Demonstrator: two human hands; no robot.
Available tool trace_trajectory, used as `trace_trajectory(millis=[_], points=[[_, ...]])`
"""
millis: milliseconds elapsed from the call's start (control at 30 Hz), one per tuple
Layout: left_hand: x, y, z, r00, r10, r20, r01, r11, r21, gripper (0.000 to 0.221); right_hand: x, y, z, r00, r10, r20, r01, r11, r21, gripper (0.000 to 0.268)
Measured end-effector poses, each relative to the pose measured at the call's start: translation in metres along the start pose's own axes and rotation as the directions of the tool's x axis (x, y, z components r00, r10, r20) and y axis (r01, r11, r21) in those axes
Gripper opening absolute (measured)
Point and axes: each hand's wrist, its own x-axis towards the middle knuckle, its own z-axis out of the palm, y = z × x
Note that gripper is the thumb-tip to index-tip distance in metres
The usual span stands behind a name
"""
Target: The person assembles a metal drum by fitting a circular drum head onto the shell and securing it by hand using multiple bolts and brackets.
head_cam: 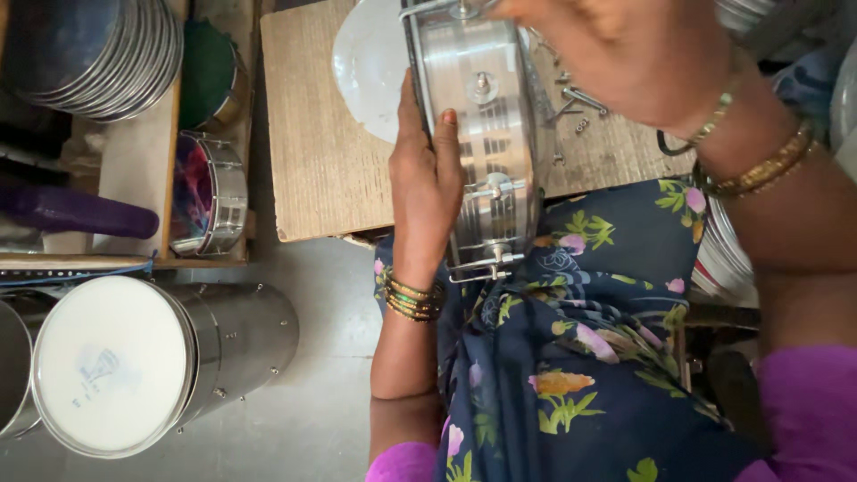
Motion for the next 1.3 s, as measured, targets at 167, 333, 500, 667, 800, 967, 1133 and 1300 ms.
trace_trajectory(millis=[167, 333, 500, 667, 800, 967, 1133, 1300], points=[[0.000, 0.002, -0.003, 0.999, -0.044, 0.010, 0.044, 0.999, 0.024, 0.053, 0.051, -0.021, 0.023, 0.970, -0.211, 0.122, 0.217, 0.975, -0.038, 0.010], [0.000, 0.003, -0.007, 0.999, -0.037, 0.010, 0.036, 0.999, 0.011, 0.054, 0.065, -0.024, 0.040, 0.956, -0.238, 0.169, 0.247, 0.968, -0.033, 0.011], [0.001, -0.003, -0.006, 0.999, -0.049, 0.002, 0.049, 0.998, 0.043, 0.055, 0.060, -0.018, 0.049, 0.947, -0.233, 0.223, 0.255, 0.964, -0.078, 0.012], [0.001, -0.004, -0.004, 1.000, -0.017, -0.009, 0.018, 0.999, 0.044, 0.053, 0.056, -0.010, 0.053, 0.939, -0.211, 0.272, 0.254, 0.958, -0.135, 0.013], [0.000, -0.005, -0.003, 0.999, -0.050, 0.004, 0.050, 0.998, 0.033, 0.055, 0.056, -0.011, 0.052, 0.936, -0.206, 0.285, 0.248, 0.961, -0.119, 0.014], [-0.002, -0.007, 0.004, 1.000, -0.007, -0.010, 0.007, 1.000, 0.008, 0.053, 0.063, -0.018, 0.051, 0.925, -0.182, 0.334, 0.219, 0.973, -0.077, 0.020], [-0.002, -0.002, 0.008, 0.998, 0.056, 0.000, -0.055, 0.998, 0.030, 0.044, 0.069, -0.022, 0.055, 0.866, -0.093, 0.491, 0.220, 0.953, -0.208, 0.023], [0.002, 0.010, 0.008, 0.998, 0.055, -0.004, -0.055, 0.998, 0.030, 0.055, 0.064, -0.015, 0.055, 0.891, -0.029, 0.453, 0.118, 0.979, -0.168, 0.017]])
